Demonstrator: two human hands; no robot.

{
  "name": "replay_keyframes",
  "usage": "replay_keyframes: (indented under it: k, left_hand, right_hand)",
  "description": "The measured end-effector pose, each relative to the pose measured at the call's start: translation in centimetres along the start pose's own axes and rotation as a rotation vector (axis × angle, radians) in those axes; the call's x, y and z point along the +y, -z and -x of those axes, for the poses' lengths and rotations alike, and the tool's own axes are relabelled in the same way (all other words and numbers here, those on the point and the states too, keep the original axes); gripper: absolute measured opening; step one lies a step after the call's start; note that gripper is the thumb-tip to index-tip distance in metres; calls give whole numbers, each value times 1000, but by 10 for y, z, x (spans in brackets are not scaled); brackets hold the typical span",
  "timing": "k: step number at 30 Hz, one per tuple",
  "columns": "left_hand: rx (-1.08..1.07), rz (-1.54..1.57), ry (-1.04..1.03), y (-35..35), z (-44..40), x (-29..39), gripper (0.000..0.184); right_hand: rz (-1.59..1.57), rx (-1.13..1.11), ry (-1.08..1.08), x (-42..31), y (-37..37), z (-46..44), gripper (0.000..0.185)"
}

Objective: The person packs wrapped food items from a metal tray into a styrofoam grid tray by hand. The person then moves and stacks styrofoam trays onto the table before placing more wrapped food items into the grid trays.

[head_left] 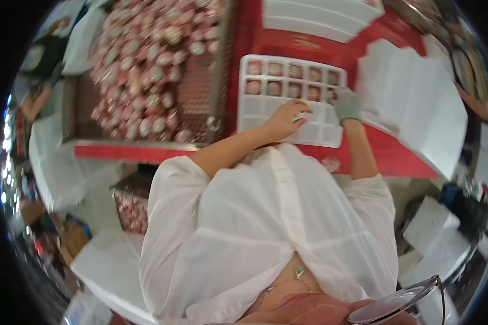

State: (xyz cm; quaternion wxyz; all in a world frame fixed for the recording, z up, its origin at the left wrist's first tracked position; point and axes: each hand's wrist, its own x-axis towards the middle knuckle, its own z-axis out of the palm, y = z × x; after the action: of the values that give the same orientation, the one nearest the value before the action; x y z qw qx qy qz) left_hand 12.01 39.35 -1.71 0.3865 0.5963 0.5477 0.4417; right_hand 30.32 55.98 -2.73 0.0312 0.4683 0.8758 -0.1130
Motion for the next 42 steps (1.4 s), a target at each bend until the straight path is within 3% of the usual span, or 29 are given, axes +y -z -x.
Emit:
replay_keyframes:
  k: [2,5,7,8,13,14,16,17,19,21,25,27,28,30,32,34,35,36,39,42]
  left_hand:
    - [91,163,111,41,17,21,20]
    - [425,4,70,108,38,24,15]
    - [597,-92,248,163,55,15,11]
    - [574,-235,308,193,71,8,13]
    - [-114,-790,454,259,157,-53,35]
    - [-374,-853,822,253,149,-34,39]
    - [-454,-869,839,243,164,-62,36]
    - [-547,-886,850,239,162,-57,33]
    - [-495,-967,855,236,157,-44,27]
    - [-607,-864,838,240,154,-47,28]
    - [-578,-735,736,254,169,-71,32]
    - [-312,-669,557,258,176,-80,34]
    - [-313,-669,558,258,178,-85,34]
    - [54,-457,472,257,179,-81,32]
    - [57,-470,460,253,172,-83,35]
    - [378,-543,582,243,170,-98,40]
    - [343,-661,555,239,166,-97,51]
    - [343,-659,553,235,165,-95,51]
    - [38,-865,609,216,161,-77,68]
    - [-38,-907,677,201,152,-72,70]
  right_hand:
    - [49,-75,-1,-3,-15,-10,19]
    - [55,-137,-73,-20,0,-16,18]
    - [28,-127,-1,-19,3,-14,17]
    - [51,-166,15,-19,5,-12,19]
    - [-55,-55,89,-23,11,9,26]
    - [-60,82,97,-29,14,14,24]
    - [-42,276,96,-42,22,20,23]
    - [-40,281,98,-47,26,21,23]
    - [-90,327,149,-54,33,25,23]
    - [-181,325,185,-59,35,29,22]
    - [-337,294,241,-68,39,42,20]
    - [-416,247,234,-72,39,48,20]
    - [-426,237,247,-73,38,51,21]
    - [-438,225,259,-76,34,54,22]
    - [-424,164,257,-80,29,55,22]
    - [-422,151,302,-82,21,53,23]
    - [-418,139,346,-84,20,52,23]
    - [-470,99,324,-87,18,52,24]
    - [-461,87,329,-93,20,55,24]
    - [-426,50,308,-96,25,57,24]
